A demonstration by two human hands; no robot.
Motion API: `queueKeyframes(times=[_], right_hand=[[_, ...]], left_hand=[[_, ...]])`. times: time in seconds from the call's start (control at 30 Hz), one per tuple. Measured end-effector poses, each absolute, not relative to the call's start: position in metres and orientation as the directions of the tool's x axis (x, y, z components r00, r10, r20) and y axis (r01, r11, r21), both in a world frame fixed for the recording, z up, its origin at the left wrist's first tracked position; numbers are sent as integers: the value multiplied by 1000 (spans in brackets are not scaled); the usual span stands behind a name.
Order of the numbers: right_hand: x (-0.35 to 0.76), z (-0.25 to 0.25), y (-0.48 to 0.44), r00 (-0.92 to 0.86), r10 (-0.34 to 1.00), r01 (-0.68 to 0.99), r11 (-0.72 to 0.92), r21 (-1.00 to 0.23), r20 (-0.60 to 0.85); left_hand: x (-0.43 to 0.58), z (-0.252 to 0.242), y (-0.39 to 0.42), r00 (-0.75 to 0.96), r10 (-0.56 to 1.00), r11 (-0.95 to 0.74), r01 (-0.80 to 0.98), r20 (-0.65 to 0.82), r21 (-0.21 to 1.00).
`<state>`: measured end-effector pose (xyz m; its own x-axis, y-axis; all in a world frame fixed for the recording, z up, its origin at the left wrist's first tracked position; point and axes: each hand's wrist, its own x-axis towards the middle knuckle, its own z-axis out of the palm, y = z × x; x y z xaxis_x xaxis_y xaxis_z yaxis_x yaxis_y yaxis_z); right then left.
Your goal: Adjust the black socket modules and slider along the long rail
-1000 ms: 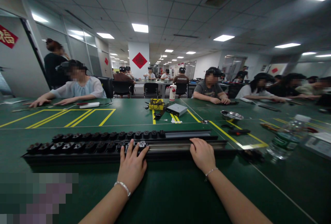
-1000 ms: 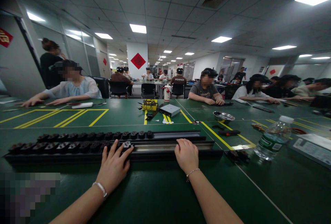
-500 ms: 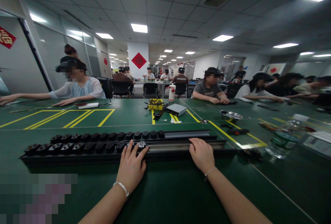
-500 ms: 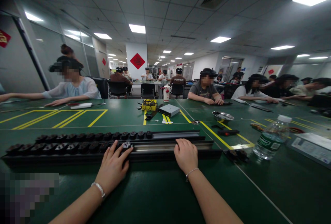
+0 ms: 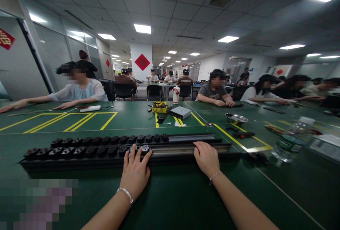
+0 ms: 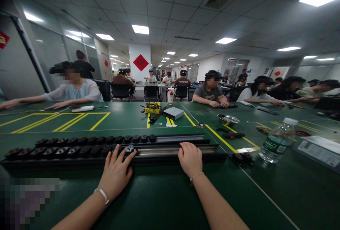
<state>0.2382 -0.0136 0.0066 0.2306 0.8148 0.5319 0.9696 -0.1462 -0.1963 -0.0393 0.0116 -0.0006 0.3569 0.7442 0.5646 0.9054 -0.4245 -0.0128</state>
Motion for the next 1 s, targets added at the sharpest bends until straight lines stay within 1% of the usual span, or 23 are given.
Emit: queueKeyframes(times=[0.27, 0.53, 0.83, 1.0], right_hand=[[236, 7, -14, 234, 809, 969, -152, -192, 539], [235, 10, -15, 245, 819, 967, -166, -196, 518], [235, 10, -16, 241, 818, 967, -154, -205, 522], [237, 8, -16, 222, 816, 972, -141, -188, 534]], left_hand=[[-38, 6, 5, 316, 783, -353, 935, 536, -35], [-36, 4, 3, 330, 804, -348, 936, 494, -59], [-38, 5, 5, 332, 801, -393, 919, 498, 19], [-39, 5, 7, 340, 794, -407, 913, 504, 26]])
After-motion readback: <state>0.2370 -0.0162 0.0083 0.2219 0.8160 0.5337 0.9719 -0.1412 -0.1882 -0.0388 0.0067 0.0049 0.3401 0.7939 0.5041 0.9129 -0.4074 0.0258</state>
